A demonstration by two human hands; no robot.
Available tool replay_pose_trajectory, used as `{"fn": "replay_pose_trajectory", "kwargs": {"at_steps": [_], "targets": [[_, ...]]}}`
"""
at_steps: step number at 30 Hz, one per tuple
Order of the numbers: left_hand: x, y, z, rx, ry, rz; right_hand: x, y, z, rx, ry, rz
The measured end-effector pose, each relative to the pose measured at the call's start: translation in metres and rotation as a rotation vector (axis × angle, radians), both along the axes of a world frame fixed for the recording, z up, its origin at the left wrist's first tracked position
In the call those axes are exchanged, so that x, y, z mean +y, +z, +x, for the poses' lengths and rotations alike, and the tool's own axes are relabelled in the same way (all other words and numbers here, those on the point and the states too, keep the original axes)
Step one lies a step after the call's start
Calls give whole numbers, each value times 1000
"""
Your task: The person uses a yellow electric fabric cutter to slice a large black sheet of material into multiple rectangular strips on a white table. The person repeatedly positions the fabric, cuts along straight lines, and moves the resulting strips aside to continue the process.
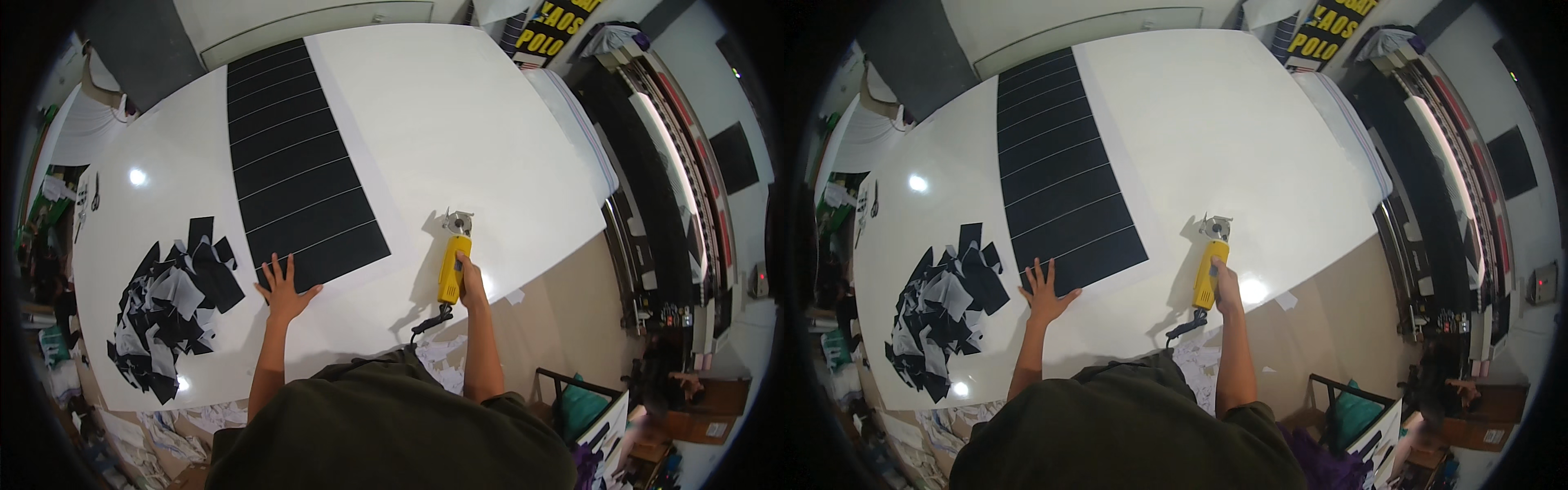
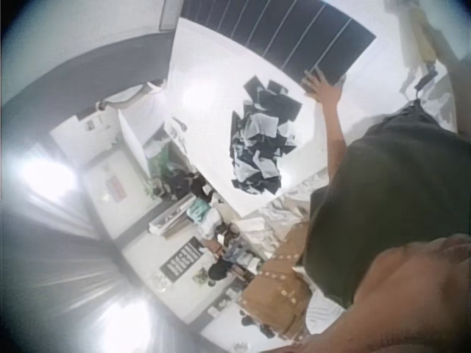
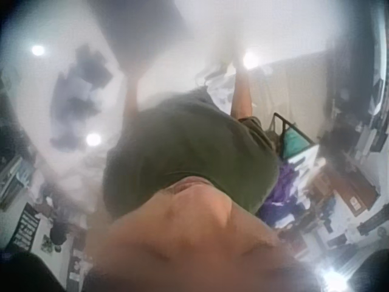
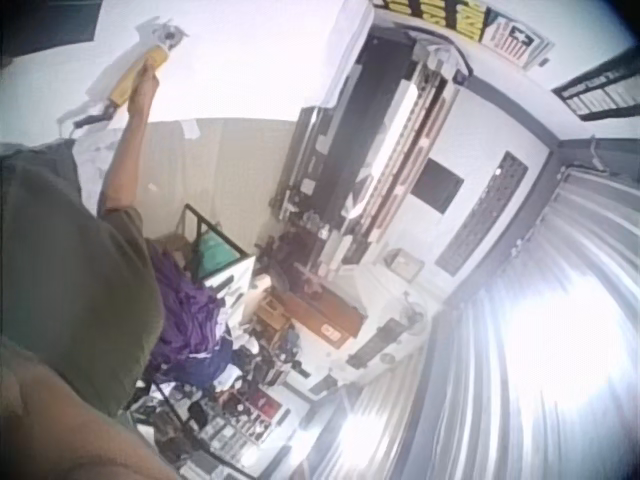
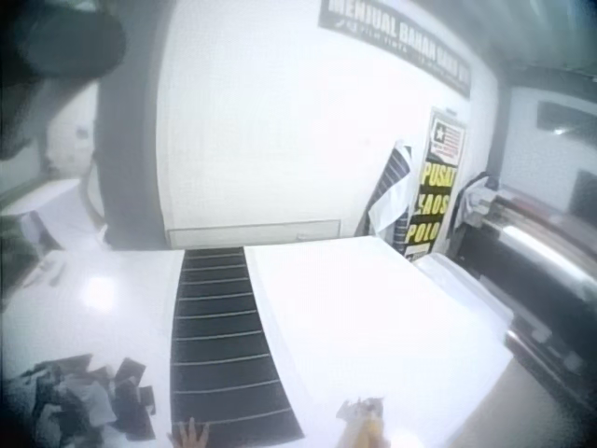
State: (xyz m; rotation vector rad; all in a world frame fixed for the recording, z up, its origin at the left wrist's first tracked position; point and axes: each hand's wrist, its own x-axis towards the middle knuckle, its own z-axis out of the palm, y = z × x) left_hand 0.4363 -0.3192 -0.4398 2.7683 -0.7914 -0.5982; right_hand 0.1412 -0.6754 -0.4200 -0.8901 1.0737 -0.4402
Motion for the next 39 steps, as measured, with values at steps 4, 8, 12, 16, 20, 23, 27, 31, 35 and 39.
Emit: {"fn": "replay_pose_trajectory", "kwargs": {"at_steps": [4,8,12,16,20,23,27,31,35,39], "targets": [[22,7,-32,27,15,5,38,55,-46,35,21,163],[40,1,-53,0,-1,-3,68,62,-100,9,104,51],[53,-3,-64,12,-5,-3,114,89,-118,286,284,-271],[56,-1,-66,12,9,-22,155,97,-124,589,604,-815],[52,4,-66,32,5,40,187,92,-136,745,726,-839],[54,2,-68,28,6,10,199,89,-130,791,769,-819],[55,-3,-66,4,13,-35,196,71,-102,727,739,-879],[56,1,-68,30,18,-25,185,67,-79,679,748,-896],[54,6,-67,35,17,-12,182,67,-62,700,745,-899],[54,6,-66,40,22,-12,174,64,-49,666,747,-931]]}}
